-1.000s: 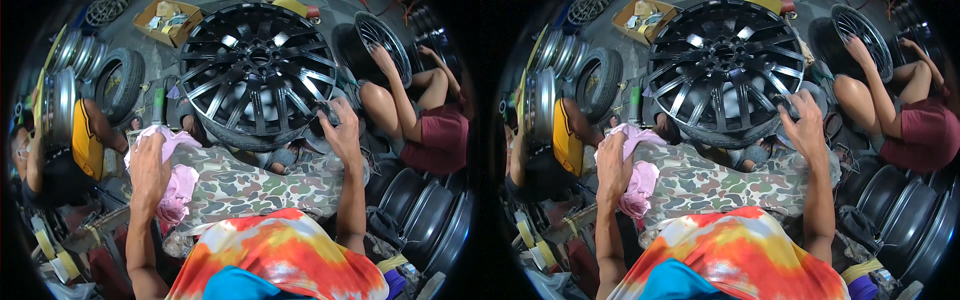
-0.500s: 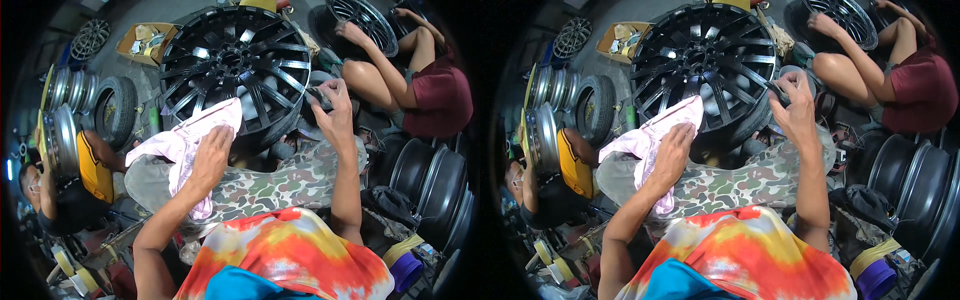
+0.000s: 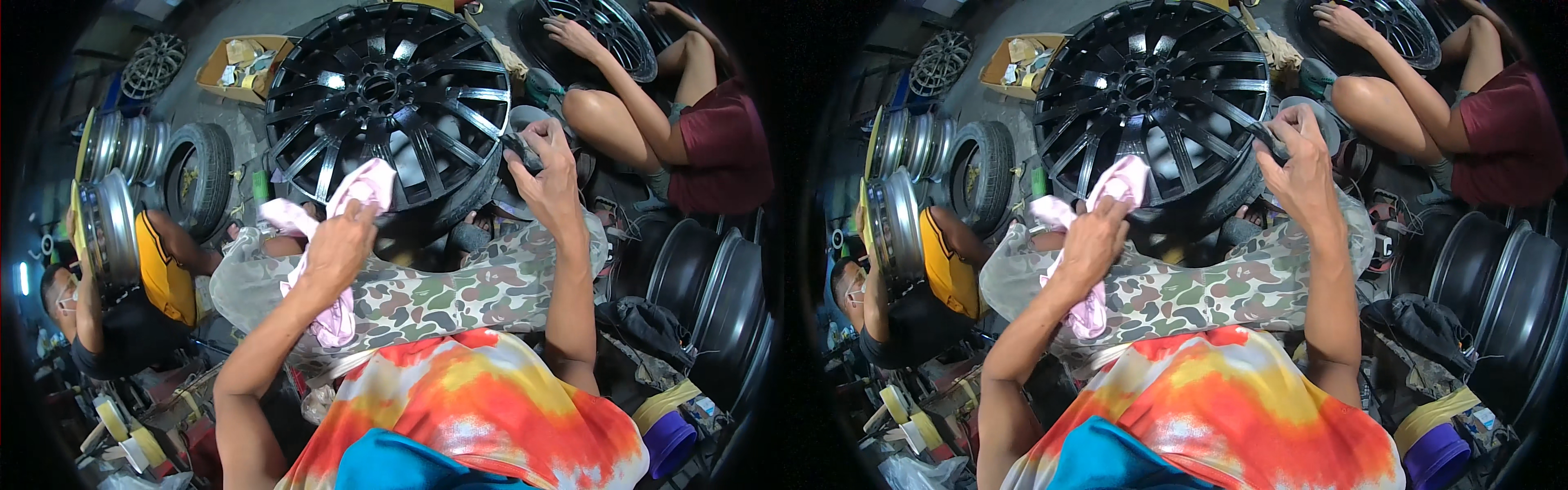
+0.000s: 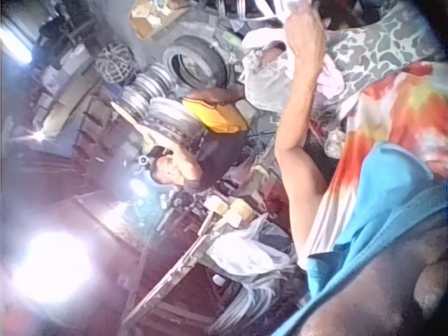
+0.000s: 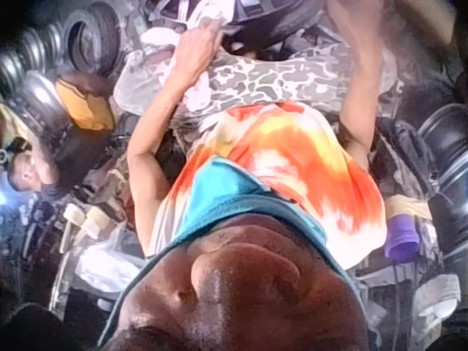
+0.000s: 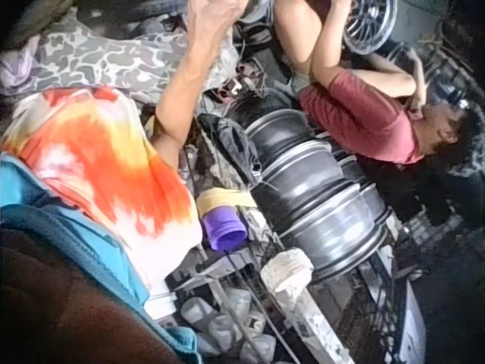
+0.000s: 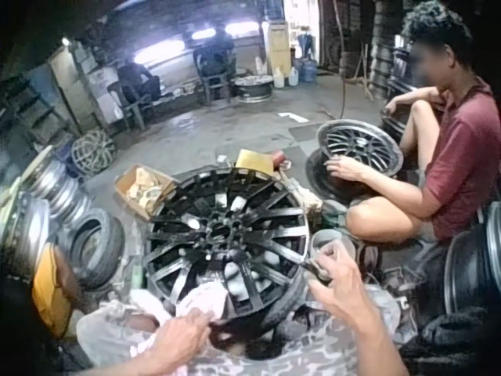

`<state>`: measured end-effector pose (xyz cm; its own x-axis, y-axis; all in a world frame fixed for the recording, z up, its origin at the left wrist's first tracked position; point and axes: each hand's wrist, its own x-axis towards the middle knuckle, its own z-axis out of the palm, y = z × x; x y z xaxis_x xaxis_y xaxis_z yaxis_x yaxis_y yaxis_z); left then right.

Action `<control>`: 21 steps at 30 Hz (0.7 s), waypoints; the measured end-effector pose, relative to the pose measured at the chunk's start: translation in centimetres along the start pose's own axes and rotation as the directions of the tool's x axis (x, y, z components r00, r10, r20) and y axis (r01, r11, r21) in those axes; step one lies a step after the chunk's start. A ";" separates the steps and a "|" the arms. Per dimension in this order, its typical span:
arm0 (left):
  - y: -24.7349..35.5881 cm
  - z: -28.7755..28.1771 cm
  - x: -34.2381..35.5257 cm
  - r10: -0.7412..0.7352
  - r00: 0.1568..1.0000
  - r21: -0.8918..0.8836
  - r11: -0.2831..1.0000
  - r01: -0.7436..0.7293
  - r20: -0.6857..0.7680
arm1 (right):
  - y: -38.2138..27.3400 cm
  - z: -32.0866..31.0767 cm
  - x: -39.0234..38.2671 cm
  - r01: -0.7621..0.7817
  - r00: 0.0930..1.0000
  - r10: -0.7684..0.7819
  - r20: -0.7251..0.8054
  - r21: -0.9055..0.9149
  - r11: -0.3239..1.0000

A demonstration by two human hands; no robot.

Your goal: The person sands the spokes and edges of a black car rim with a piece of sandpaper and wipes the surface with a pink cloth.

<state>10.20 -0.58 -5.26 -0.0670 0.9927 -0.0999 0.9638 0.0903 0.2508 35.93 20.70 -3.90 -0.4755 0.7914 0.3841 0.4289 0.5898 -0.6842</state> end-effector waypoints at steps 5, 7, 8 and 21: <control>-0.1 0.2 0.3 -0.098 0.992 0.034 0.995 0.096 0.079 | -0.6 0.1 0.0 -0.028 0.999 0.028 0.026 0.017 0.999; 1.4 1.2 1.3 -0.032 0.999 -0.153 0.988 0.026 -0.035 | -0.7 0.3 0.0 -0.046 0.999 0.045 0.027 0.042 0.998; 2.1 1.0 1.5 -0.078 0.997 -0.105 0.991 0.080 0.028 | -0.6 0.5 0.0 -0.041 0.999 0.040 0.029 0.043 0.998; 2.1 0.5 0.9 0.006 0.999 -0.347 0.938 0.012 0.052 | -0.9 1.2 0.0 0.044 0.996 -0.043 0.083 -0.013 0.999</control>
<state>12.26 0.45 -5.36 -0.0476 0.9878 -0.1484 0.8132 0.1246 0.5685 34.67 19.97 -4.01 -0.5553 0.7495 0.3604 0.4178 0.6261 -0.6584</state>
